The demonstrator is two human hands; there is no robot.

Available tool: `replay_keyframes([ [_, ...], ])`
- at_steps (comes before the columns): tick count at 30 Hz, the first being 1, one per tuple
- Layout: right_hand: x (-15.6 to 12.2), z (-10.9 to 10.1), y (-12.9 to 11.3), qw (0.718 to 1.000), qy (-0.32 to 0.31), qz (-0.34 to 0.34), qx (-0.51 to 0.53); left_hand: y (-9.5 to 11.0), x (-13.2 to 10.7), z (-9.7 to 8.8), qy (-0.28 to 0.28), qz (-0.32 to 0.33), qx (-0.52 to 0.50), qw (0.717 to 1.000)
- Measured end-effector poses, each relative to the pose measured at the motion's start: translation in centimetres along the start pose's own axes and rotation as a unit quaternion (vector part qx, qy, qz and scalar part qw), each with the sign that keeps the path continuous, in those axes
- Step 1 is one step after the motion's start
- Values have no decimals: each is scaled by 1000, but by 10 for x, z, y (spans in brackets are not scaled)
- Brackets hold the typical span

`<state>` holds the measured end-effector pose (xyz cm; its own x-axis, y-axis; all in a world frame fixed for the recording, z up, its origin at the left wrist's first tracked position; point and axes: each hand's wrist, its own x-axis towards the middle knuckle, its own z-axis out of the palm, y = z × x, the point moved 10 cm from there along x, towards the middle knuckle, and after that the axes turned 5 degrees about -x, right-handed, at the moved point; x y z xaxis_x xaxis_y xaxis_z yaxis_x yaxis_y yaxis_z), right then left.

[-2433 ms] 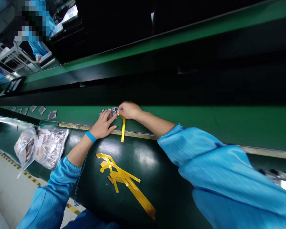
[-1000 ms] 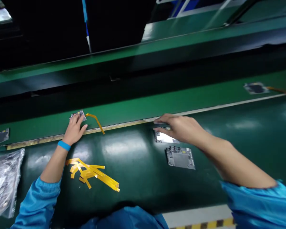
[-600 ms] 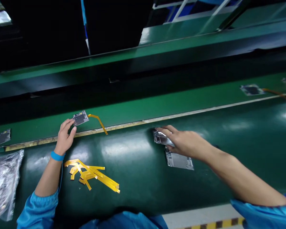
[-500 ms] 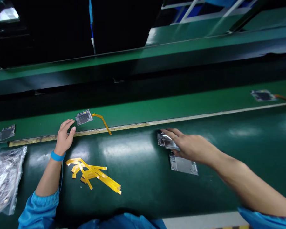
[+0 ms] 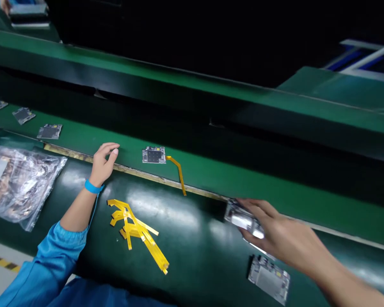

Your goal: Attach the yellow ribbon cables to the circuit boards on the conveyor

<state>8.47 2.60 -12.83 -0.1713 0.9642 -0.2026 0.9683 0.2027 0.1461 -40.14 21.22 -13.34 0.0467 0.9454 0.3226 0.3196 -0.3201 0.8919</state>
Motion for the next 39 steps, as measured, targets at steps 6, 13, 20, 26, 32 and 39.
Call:
replay_keyframes([
  [6, 147, -72, -182, 980, -6, -198, 2, -4, 6, -29, 63, -25, -19, 998],
  [13, 257, -118, -328, 955, 25, -295, 1, -9, 8, -58, 124, -45, -5, 991],
  [20, 213, -101, -339, 931, -14, -315, 184, -29, 6, -50, 94, -98, 22, 990],
  [26, 154, -64, -363, 909, -67, -326, 249, -33, 5, -37, 54, -110, 38, 992],
  [32, 142, -51, -375, 894, -83, -337, 283, -27, 6, -40, 38, -102, 83, 991],
  [39, 135, -52, -372, 895, -68, -324, 299, -9, 16, 8, -156, -34, 313, 936],
])
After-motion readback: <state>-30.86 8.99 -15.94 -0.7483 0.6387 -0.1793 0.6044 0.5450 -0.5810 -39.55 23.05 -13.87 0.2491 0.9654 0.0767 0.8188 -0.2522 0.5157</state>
